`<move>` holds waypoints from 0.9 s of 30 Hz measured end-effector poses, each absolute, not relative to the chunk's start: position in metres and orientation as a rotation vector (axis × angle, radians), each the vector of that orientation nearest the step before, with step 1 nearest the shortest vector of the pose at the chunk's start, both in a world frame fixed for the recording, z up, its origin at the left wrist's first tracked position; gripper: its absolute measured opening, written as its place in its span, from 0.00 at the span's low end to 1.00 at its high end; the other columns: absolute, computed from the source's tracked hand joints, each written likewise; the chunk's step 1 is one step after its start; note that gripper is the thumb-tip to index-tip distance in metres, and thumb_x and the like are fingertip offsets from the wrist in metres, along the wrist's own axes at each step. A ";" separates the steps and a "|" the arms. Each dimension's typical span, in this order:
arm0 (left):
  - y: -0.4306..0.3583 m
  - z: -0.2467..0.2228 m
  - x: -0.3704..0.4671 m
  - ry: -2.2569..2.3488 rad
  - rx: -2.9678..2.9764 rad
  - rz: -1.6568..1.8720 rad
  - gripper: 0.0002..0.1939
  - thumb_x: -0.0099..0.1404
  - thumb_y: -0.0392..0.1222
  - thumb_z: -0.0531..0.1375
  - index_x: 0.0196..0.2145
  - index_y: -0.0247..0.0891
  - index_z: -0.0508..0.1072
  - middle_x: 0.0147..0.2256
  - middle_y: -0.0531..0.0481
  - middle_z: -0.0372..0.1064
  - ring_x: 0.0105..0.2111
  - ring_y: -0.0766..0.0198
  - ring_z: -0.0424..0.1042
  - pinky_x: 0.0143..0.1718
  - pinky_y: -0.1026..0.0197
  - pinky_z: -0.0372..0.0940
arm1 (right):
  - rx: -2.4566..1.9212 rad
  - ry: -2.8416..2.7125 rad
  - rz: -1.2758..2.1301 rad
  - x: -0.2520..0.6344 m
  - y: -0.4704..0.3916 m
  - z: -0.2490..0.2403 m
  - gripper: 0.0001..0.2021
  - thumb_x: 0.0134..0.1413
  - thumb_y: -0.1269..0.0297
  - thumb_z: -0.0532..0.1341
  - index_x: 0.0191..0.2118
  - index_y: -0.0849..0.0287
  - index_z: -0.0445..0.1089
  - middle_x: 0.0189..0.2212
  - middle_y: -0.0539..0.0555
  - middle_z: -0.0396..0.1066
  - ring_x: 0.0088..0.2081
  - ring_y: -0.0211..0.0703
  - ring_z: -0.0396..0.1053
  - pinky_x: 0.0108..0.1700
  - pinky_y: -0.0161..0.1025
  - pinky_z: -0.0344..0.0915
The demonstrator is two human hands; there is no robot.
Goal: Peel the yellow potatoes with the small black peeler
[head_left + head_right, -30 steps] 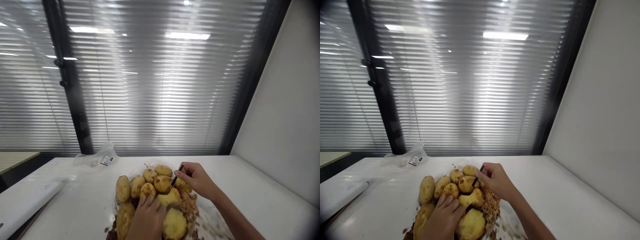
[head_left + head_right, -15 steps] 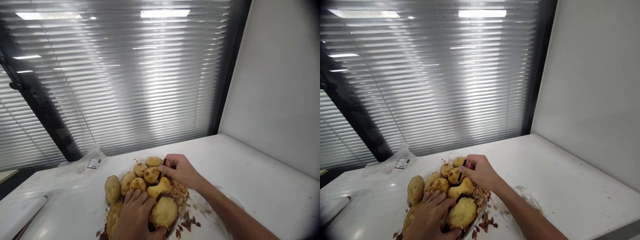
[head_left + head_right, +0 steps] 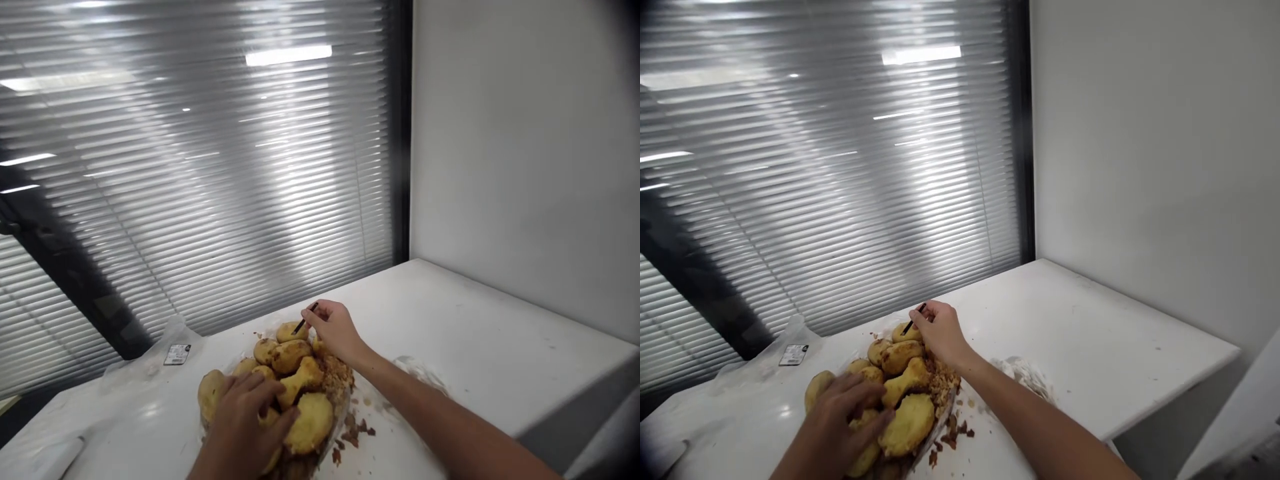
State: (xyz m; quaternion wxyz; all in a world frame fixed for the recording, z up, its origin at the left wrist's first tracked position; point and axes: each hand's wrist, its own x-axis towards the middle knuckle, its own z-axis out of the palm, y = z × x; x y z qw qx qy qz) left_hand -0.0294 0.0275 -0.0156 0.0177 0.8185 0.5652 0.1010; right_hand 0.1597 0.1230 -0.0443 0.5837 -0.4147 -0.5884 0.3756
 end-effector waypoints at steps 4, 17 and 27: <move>0.030 0.003 -0.018 1.883 2.684 0.155 0.10 0.62 0.45 0.55 0.37 0.41 0.74 0.36 0.47 0.72 0.42 0.51 0.67 0.46 0.47 0.55 | -0.946 -1.342 0.861 0.162 0.121 -0.042 0.14 0.55 0.54 0.59 0.26 0.59 0.71 0.22 0.50 0.73 0.20 0.36 0.63 0.24 0.34 0.60; 0.049 0.000 -0.001 1.867 2.829 -0.262 0.06 0.51 0.37 0.55 0.26 0.37 0.72 0.30 0.47 0.72 0.37 0.52 0.70 0.45 0.50 0.58 | -0.896 -1.258 0.857 0.160 0.119 -0.041 0.15 0.53 0.53 0.60 0.22 0.58 0.67 0.20 0.49 0.70 0.20 0.37 0.63 0.24 0.34 0.59; 0.045 0.008 -0.001 1.794 2.907 -0.128 0.08 0.55 0.43 0.59 0.28 0.36 0.73 0.33 0.45 0.71 0.41 0.52 0.68 0.49 0.51 0.57 | -0.883 -1.211 0.912 0.160 0.114 -0.042 0.18 0.49 0.47 0.63 0.24 0.58 0.69 0.20 0.50 0.69 0.18 0.36 0.59 0.21 0.35 0.57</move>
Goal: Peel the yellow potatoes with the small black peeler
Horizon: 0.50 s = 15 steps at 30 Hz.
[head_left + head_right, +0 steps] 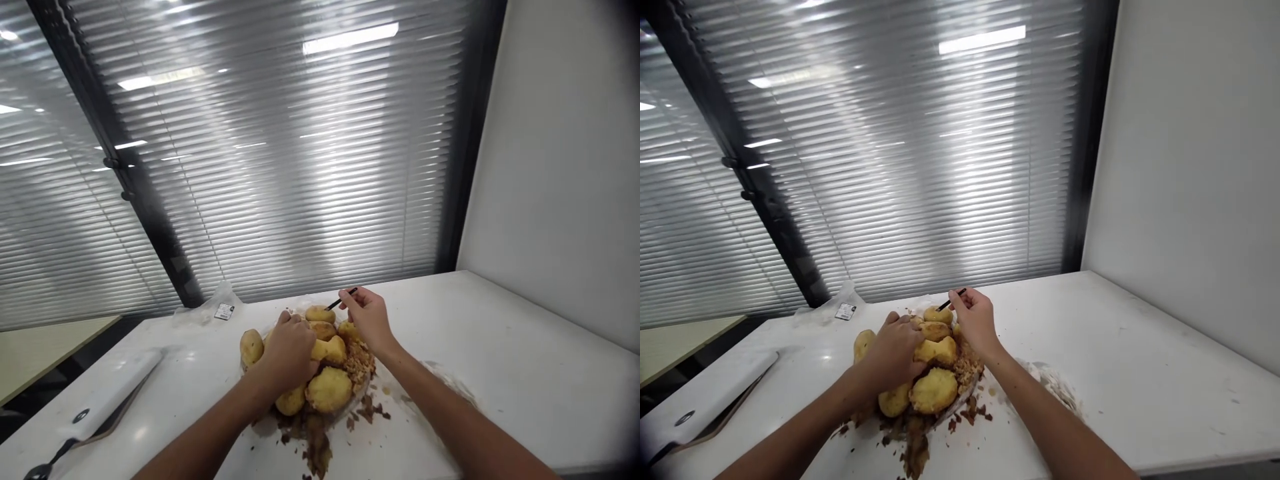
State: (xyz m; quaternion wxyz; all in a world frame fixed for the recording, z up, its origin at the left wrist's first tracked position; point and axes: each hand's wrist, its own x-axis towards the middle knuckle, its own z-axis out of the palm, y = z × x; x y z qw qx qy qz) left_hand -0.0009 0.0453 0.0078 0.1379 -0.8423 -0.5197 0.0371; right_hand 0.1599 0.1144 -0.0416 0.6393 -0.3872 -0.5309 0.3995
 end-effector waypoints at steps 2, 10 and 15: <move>0.041 0.008 -0.002 -1.452 -2.439 0.068 0.08 0.58 0.42 0.58 0.29 0.35 0.74 0.34 0.45 0.71 0.43 0.52 0.67 0.50 0.50 0.56 | -0.902 -1.192 0.921 0.161 0.114 -0.040 0.19 0.50 0.47 0.63 0.24 0.59 0.69 0.20 0.50 0.69 0.17 0.35 0.58 0.20 0.34 0.56; 0.027 -0.032 -0.036 -1.194 -2.287 -0.369 0.12 0.58 0.41 0.60 0.39 0.33 0.72 0.34 0.46 0.70 0.38 0.52 0.66 0.43 0.50 0.58 | -0.926 -1.232 0.997 0.161 0.115 -0.043 0.21 0.52 0.45 0.61 0.25 0.60 0.70 0.17 0.48 0.67 0.14 0.32 0.58 0.17 0.31 0.52; 0.024 -0.051 -0.051 -0.973 -2.074 -0.669 0.14 0.65 0.34 0.52 0.47 0.30 0.70 0.34 0.45 0.70 0.37 0.55 0.65 0.45 0.50 0.56 | -0.982 -1.403 1.045 0.156 0.109 -0.045 0.22 0.54 0.45 0.59 0.21 0.58 0.65 0.10 0.46 0.63 0.11 0.32 0.55 0.15 0.31 0.49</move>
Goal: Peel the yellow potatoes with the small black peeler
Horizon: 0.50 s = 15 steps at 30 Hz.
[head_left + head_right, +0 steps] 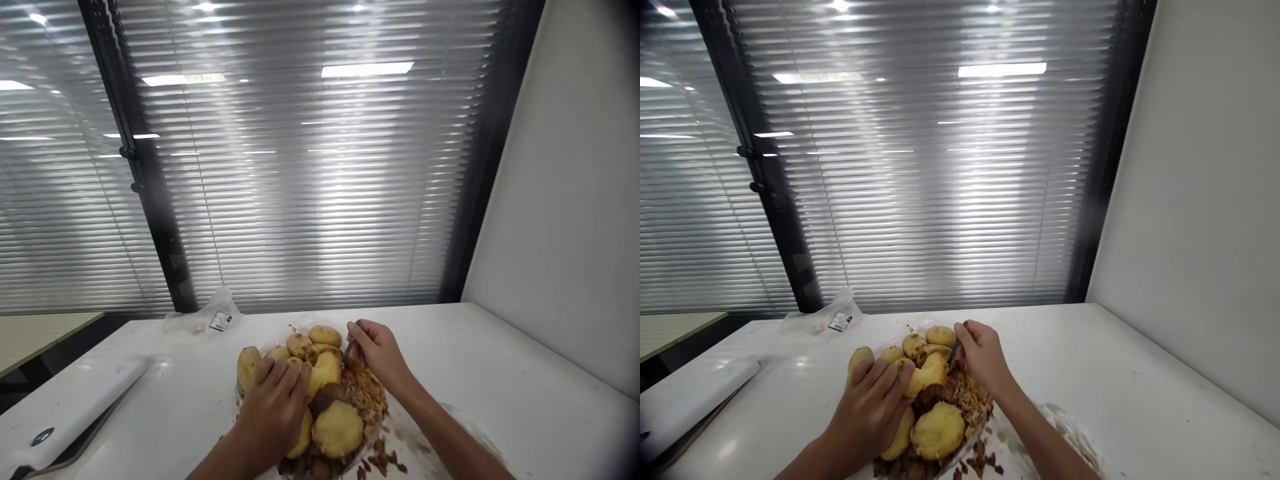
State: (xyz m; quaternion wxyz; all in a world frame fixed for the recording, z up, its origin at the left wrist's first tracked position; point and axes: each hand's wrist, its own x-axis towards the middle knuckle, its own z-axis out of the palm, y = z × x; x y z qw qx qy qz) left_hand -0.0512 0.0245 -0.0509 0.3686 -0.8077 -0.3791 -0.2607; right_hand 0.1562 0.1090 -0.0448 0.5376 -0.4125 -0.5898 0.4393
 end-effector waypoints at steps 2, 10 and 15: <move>0.024 -0.056 -0.052 -0.940 -2.062 -0.718 0.15 0.65 0.33 0.51 0.47 0.30 0.70 0.33 0.45 0.70 0.37 0.55 0.65 0.46 0.51 0.55 | -0.997 -1.451 1.047 0.156 0.106 -0.044 0.21 0.55 0.46 0.58 0.21 0.58 0.64 0.10 0.45 0.63 0.10 0.31 0.54 0.15 0.31 0.49; 0.018 -0.073 -0.051 -0.948 -2.087 -0.878 0.16 0.66 0.34 0.50 0.49 0.33 0.71 0.30 0.48 0.69 0.34 0.59 0.66 0.45 0.53 0.56 | -1.030 -1.550 1.045 0.159 0.096 -0.038 0.20 0.58 0.47 0.58 0.23 0.57 0.61 0.13 0.45 0.65 0.12 0.31 0.58 0.15 0.30 0.53; 0.020 -0.072 -0.052 -0.983 -2.104 -0.862 0.17 0.64 0.30 0.50 0.48 0.32 0.71 0.30 0.48 0.68 0.33 0.60 0.65 0.45 0.53 0.56 | -1.042 -1.603 1.127 0.157 0.094 -0.039 0.16 0.55 0.50 0.62 0.27 0.57 0.64 0.16 0.45 0.68 0.13 0.32 0.62 0.16 0.29 0.56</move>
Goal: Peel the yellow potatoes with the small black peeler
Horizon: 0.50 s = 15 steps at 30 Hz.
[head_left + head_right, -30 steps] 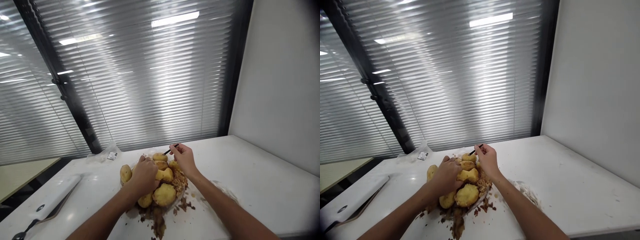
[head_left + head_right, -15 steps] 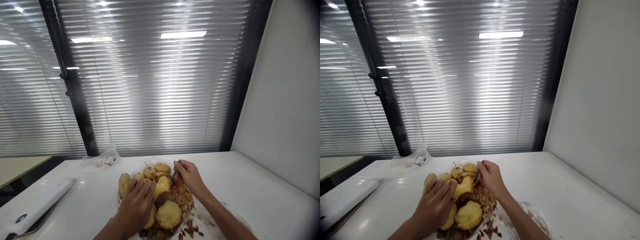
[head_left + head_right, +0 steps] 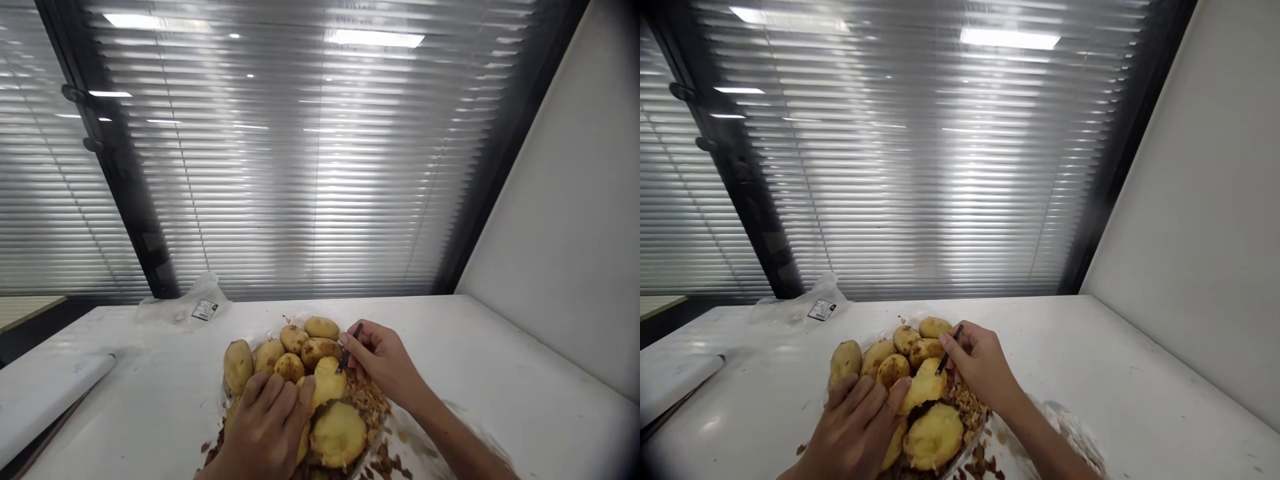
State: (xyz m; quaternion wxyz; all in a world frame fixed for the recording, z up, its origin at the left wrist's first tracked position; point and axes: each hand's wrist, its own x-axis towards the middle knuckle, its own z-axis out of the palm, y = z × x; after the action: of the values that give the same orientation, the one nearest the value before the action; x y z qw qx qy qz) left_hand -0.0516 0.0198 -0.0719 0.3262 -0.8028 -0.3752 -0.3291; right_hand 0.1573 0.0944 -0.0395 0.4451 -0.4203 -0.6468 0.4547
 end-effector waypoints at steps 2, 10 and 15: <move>0.021 -0.072 -0.052 -0.991 -2.089 -0.886 0.17 0.63 0.30 0.50 0.48 0.33 0.71 0.29 0.48 0.68 0.33 0.59 0.65 0.44 0.53 0.55 | -1.041 -1.601 1.168 0.158 0.095 -0.039 0.16 0.55 0.50 0.63 0.28 0.57 0.65 0.16 0.46 0.69 0.13 0.32 0.63 0.16 0.29 0.56; 0.018 -0.072 -0.045 -0.917 -2.163 -0.936 0.16 0.65 0.32 0.50 0.48 0.31 0.72 0.29 0.48 0.67 0.33 0.59 0.64 0.44 0.52 0.55 | -1.059 -1.511 1.103 0.167 0.101 -0.035 0.24 0.58 0.43 0.56 0.22 0.57 0.63 0.10 0.45 0.64 0.10 0.30 0.56 0.13 0.28 0.50; 0.015 -0.078 -0.043 -0.844 -2.194 -0.948 0.16 0.67 0.32 0.48 0.47 0.32 0.72 0.29 0.49 0.67 0.33 0.61 0.65 0.44 0.53 0.55 | -1.085 -1.601 1.005 0.168 0.100 -0.029 0.24 0.57 0.43 0.56 0.21 0.57 0.62 0.09 0.44 0.61 0.10 0.30 0.53 0.13 0.28 0.48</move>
State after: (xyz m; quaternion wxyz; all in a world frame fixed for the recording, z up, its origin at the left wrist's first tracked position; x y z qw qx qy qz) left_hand -0.0430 0.0149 -0.0780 0.2987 -0.8261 -0.3178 -0.3567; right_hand 0.1684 0.1004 -0.0286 0.4627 -0.4413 -0.6513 0.4087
